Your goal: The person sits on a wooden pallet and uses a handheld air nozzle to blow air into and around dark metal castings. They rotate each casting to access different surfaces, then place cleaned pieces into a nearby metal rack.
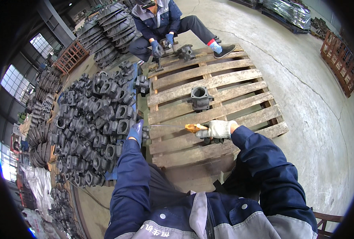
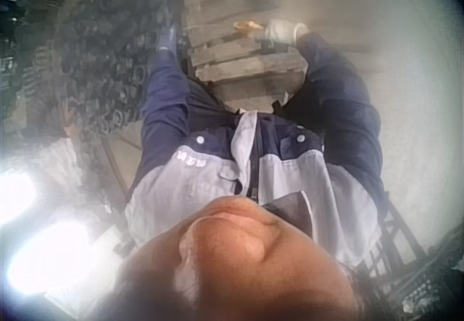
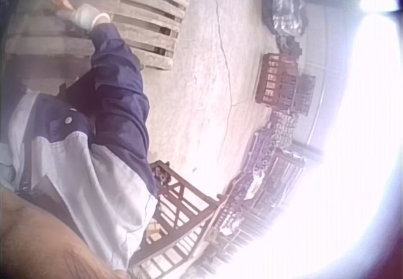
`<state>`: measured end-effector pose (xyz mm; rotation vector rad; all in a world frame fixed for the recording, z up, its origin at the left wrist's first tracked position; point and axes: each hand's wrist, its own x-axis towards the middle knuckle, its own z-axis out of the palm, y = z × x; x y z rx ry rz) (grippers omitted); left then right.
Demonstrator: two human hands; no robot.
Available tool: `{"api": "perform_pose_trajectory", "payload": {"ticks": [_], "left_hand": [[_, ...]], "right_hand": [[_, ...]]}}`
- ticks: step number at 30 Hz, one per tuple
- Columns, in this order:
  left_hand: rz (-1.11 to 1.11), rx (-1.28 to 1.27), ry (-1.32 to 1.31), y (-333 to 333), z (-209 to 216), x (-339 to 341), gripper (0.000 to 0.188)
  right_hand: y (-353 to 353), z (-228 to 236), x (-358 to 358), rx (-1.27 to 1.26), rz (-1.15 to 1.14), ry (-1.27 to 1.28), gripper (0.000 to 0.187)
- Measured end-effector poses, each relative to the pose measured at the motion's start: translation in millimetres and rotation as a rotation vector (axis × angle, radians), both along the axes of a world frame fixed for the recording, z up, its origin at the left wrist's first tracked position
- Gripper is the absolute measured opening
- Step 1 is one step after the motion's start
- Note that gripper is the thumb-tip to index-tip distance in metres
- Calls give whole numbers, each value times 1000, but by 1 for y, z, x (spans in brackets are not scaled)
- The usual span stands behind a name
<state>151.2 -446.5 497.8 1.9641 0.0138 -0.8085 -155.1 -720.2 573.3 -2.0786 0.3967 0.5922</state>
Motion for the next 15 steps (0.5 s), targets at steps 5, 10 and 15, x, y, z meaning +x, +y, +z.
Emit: {"api": "perform_pose_trajectory", "payload": {"ticks": [5, 10, 15], "left_hand": [[-5, -4, -5, 1, 0, 0, 36], [4, 19, 43, 2, -1, 2, 41], [2, 15, 28, 2, -3, 4, 42]], "right_hand": [[0, 0, 1, 9, -5, 40, 83], [1, 1, 1, -11, -16, 34, 72], [2, 4, 2, -24, -12, 47, 71]]}}
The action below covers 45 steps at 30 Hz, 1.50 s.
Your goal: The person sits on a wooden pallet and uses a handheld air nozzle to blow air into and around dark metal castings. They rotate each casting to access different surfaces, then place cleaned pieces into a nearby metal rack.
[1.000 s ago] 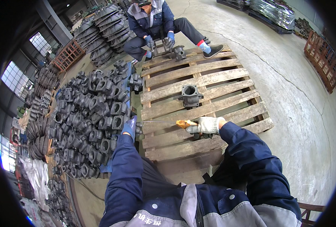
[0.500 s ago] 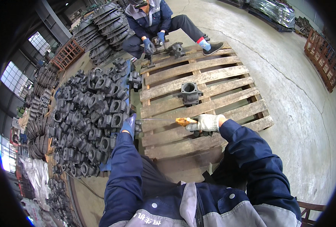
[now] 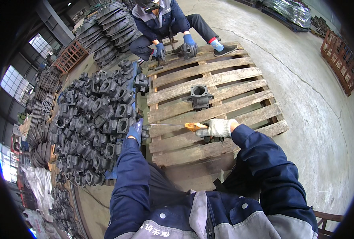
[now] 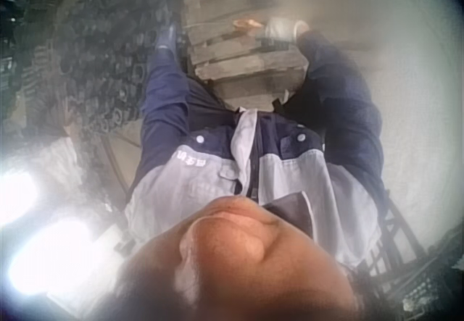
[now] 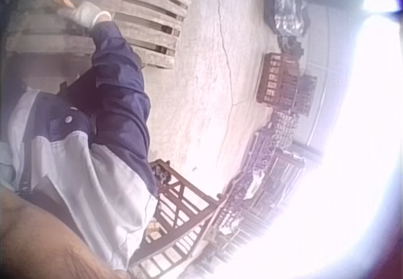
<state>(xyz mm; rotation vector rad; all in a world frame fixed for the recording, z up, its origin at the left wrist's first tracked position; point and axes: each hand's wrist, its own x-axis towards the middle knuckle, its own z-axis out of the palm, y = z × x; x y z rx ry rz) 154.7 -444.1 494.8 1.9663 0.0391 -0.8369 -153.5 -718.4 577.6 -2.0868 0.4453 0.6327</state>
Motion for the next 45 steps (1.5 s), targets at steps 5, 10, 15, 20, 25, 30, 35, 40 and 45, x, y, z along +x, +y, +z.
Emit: {"api": "perform_pose_trajectory", "payload": {"ticks": [5, 10, 15, 20, 25, 30, 35, 40, 45], "left_hand": [[-12, 46, 9, -1, 3, -2, 42], [-20, 24, -13, 0, 5, -3, 43], [-19, 10, -16, 0, 3, -1, 43], [-14, 3, 11, 0, 2, -2, 42], [0, 24, 4, -1, 4, -3, 41], [-4, 20, 5, -1, 1, 0, 40], [3, 62, 35, -1, -3, 4, 40], [-11, 15, -24, 0, 1, -1, 43], [-12, 51, -6, -2, 6, -4, 46]], "right_hand": [[0, 1, -1, 20, -15, 22, 69], [0, -3, 0, 19, -18, -4, 67], [0, -6, 0, 50, -33, 7, 66], [0, -4, -1, 50, -19, -19, 74], [-1, -5, -2, 26, -6, -30, 76], [0, -5, 0, -10, 8, -49, 75], [0, 0, 0, -10, -2, 34, 71], [1, 2, -1, 19, -8, 5, 72], [0, 0, 1, -2, 4, 4, 71]]}}
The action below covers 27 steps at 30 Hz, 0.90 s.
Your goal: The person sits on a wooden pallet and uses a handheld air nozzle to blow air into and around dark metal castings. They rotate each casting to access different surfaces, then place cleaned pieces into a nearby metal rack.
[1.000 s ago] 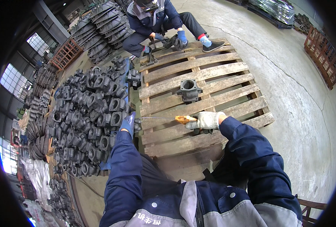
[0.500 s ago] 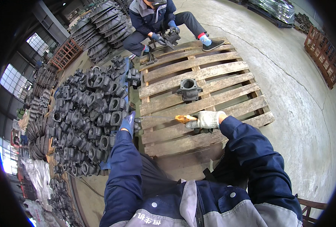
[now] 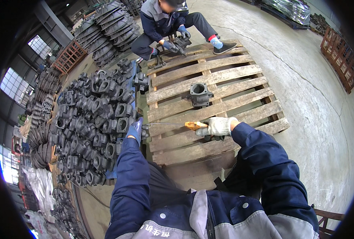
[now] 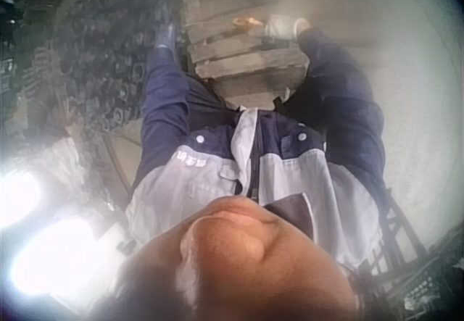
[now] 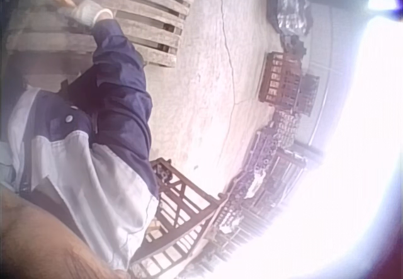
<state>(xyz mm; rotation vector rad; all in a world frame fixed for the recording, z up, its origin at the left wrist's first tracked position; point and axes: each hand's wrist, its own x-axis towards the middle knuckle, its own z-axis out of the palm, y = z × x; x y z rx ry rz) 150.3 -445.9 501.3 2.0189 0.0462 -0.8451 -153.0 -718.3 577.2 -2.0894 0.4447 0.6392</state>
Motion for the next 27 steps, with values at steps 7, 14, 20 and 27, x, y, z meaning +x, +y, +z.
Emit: {"api": "perform_pose_trajectory", "payload": {"ticks": [7, 14, 20, 27], "left_hand": [[-5, -18, -9, 0, -1, 1, 44], [3, -4, 3, 0, 0, 0, 40], [1, -28, 10, 2, -4, 1, 42], [16, -66, 5, 0, 0, -2, 46]], "right_hand": [[0, 0, -1, 22, -6, -2, 69], [1, 4, -4, -2, 11, -11, 74], [3, 7, -3, 16, -18, 19, 65], [4, 12, -4, 4, -19, 32, 63]]}}
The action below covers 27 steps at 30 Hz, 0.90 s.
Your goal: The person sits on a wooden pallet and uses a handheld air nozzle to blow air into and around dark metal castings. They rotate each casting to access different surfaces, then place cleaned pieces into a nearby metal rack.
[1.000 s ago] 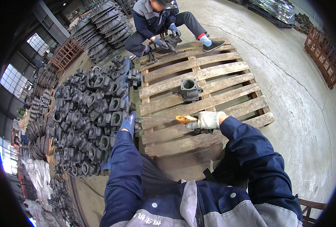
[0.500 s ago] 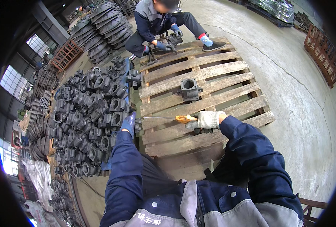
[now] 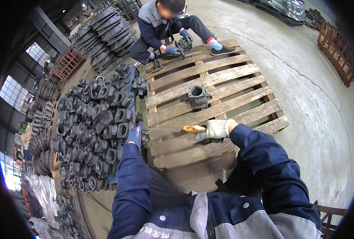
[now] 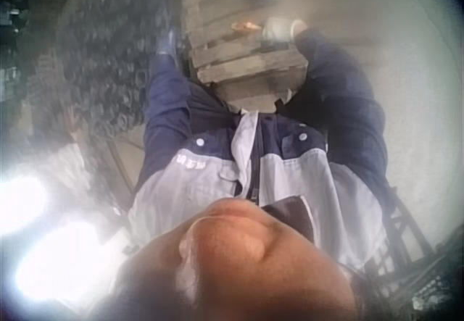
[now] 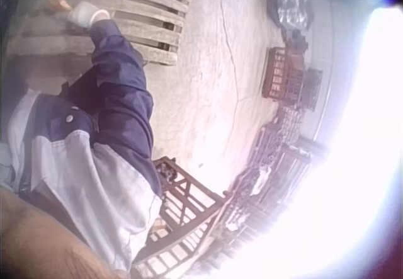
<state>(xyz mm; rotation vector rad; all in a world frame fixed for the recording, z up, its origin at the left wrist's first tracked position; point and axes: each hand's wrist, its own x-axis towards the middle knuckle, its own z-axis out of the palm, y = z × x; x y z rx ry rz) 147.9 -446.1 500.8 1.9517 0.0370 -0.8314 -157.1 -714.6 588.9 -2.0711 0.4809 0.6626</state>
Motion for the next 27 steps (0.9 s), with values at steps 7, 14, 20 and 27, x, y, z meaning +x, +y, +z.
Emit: {"api": "perform_pose_trajectory", "payload": {"ticks": [7, 14, 20, 27], "left_hand": [[-8, -3, -27, -2, -3, 1, 46], [-4, 54, -26, -1, -7, 3, 45], [-89, 104, 2, 18, -41, 24, 53], [64, -103, 216, 58, -3, 47, 52]], "right_hand": [[1, 6, -2, -53, 32, -112, 64], [-1, 2, -3, -34, 41, -159, 63], [-5, -1, 3, -118, 167, -126, 64], [-23, 13, 11, -120, 44, -267, 63]]}}
